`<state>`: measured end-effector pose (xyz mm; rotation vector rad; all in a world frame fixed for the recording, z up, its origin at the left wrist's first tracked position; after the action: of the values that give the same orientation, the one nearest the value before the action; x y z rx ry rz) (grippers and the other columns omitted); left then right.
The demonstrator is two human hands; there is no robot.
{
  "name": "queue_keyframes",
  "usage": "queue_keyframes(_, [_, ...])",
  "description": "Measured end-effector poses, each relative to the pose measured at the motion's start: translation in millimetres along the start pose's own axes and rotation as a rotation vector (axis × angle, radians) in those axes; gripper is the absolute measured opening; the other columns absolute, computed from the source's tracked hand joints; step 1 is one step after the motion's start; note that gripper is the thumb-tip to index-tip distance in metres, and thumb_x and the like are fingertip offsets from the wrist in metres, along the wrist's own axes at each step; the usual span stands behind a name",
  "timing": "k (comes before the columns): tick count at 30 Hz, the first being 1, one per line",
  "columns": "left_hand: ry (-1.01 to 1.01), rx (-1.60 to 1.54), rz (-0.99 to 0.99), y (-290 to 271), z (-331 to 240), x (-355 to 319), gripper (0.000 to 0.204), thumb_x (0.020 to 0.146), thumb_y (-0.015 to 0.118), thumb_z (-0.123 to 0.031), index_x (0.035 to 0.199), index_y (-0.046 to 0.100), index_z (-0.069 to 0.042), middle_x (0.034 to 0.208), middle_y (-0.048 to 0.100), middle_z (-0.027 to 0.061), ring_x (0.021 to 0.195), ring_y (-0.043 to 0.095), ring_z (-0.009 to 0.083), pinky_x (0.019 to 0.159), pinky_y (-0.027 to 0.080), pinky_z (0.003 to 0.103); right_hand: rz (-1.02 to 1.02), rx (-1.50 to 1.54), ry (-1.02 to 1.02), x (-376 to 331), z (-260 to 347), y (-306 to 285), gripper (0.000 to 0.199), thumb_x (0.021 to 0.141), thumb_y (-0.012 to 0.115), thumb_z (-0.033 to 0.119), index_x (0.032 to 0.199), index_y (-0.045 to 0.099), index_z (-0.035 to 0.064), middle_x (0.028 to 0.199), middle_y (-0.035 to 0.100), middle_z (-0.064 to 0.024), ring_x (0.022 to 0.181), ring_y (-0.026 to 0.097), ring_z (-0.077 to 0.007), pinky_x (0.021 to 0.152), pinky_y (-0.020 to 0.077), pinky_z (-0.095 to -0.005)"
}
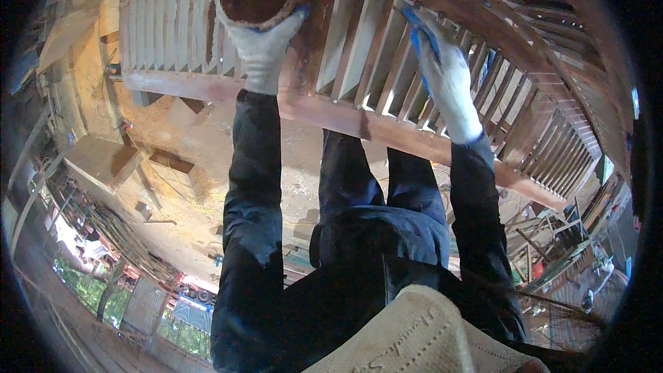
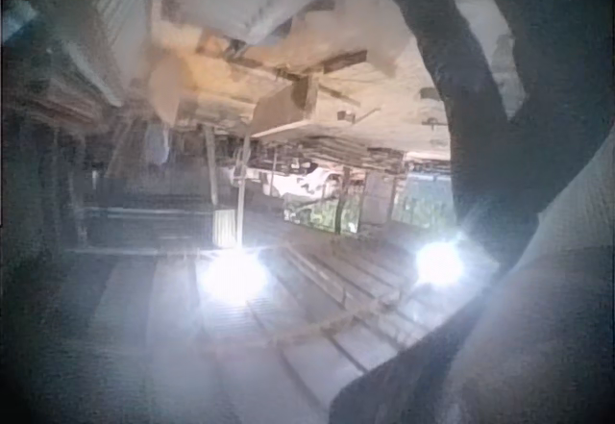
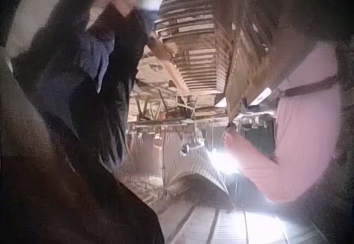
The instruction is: The person paints a wooden slatted structure with a brush, repeatedly dipping the brush into a small container of dark paint held in the other hand. The person works along the top rail and vertical slats of the structure, applying paint in steady strokes.
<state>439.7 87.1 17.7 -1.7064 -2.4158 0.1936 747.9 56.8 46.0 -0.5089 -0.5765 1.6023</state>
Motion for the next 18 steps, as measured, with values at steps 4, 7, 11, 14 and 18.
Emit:
queue_keyframes(4, [0.282,0.284,-0.143,10.7,0.8,3.9,0.110,0.051,0.092,-0.008,0.141,0.029,-0.004,0.134,0.045,0.0126,0.122,0.048,0.0249,0.108,0.040,0.039,-0.020,-0.650,-0.115,33.5,21.0,30.9,0.040,0.095,0.053,0.025,0.134,0.053,0.0162,0.116,0.061,-0.0137,0.094,0.066,-0.0351,0.075,0.0549,-0.0475])
queue_keyframes(7, [0.259,0.265,-0.126,11.4,10.3,-0.8,0.115,0.048,0.095,-0.015,0.142,0.028,-0.004,0.138,0.041,0.0131,0.126,0.045,0.0266,0.111,0.037,0.041,0.058,-0.568,0.005,44.4,9.1,42.0,0.033,0.098,0.051,0.031,0.130,0.056,0.0313,0.115,0.060,-0.0153,0.099,0.065,-0.0370,0.082,0.0515,-0.0505])
queue_keyframes(11, [0.275,0.334,-0.117,14.9,9.4,-1.7,0.118,0.047,0.095,-0.017,0.142,0.027,-0.003,0.138,0.042,0.0135,0.127,0.045,0.0269,0.111,0.037,0.041,0.010,-0.672,-0.105,42.9,15.2,47.1,0.033,0.097,0.053,0.031,0.129,0.057,0.0290,0.106,0.059,-0.0132,0.086,0.066,-0.0340,0.072,0.0543,-0.0478])
queue_keyframes(14, [0.228,0.225,-0.110,7.3,20.2,-0.8,0.120,0.046,0.096,-0.019,0.143,0.027,-0.003,0.138,0.042,0.0140,0.127,0.045,0.0273,0.110,0.038,0.041,0.162,-0.882,-0.110,36.6,17.8,67.0,0.034,0.096,0.054,0.030,0.130,0.057,0.0265,0.108,0.059,-0.0129,0.083,0.067,-0.0334,0.071,0.0549,-0.0462])
queue_keyframes(18, [0.168,0.279,-0.139,6.3,19.1,-3.4,0.121,0.046,0.095,-0.039,0.142,0.029,-0.007,0.137,0.042,0.0166,0.128,0.046,0.0317,0.105,0.043,0.044,0.152,-0.586,-0.040,36.3,21.9,57.6,0.036,0.096,0.054,0.029,0.132,0.056,0.0253,0.112,0.060,-0.0148,0.091,0.065,-0.0374,0.079,0.0539,-0.0496])
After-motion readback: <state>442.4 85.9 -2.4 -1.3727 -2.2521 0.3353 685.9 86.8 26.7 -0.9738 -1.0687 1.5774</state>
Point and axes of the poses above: each hand's wrist, its own x-axis towards the middle knuckle, its own y-axis out of the palm, z = x × y, the point moved 7 cm from there along x, towards the middle knuckle
